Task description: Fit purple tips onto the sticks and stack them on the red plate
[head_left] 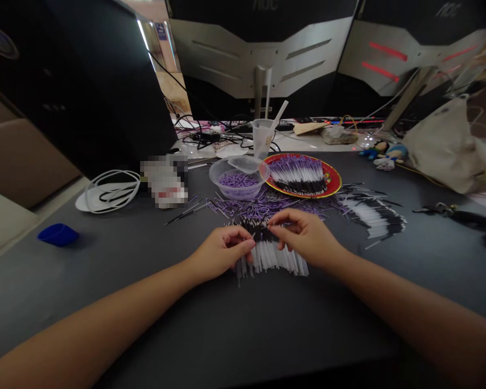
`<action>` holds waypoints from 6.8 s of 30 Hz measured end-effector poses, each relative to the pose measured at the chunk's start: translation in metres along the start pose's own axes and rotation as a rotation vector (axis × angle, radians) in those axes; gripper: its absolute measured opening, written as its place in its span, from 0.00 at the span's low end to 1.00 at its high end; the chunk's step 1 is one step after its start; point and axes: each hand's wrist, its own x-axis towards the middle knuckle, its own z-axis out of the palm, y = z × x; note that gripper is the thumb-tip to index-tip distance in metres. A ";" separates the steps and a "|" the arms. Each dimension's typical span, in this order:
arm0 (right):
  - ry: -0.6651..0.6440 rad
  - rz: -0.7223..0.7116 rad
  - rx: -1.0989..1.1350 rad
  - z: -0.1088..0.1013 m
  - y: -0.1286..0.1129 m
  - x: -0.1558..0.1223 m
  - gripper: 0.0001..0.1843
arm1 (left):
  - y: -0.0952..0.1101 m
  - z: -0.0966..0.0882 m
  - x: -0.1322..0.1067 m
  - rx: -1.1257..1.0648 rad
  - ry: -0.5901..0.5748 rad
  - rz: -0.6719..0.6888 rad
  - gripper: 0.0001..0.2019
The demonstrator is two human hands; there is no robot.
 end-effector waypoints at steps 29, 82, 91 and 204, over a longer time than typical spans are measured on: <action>-0.035 0.178 0.536 -0.018 -0.007 0.003 0.10 | 0.007 0.000 -0.002 0.095 -0.013 0.031 0.12; -0.099 -0.699 -0.993 -0.015 -0.008 -0.008 0.12 | -0.004 -0.004 -0.008 0.576 0.066 0.287 0.15; -0.157 -0.712 -1.102 0.003 -0.005 -0.017 0.12 | 0.000 -0.003 -0.013 0.809 0.049 0.413 0.12; -0.134 -0.182 -0.979 -0.046 0.031 0.026 0.05 | -0.015 -0.035 0.023 0.068 0.416 0.058 0.13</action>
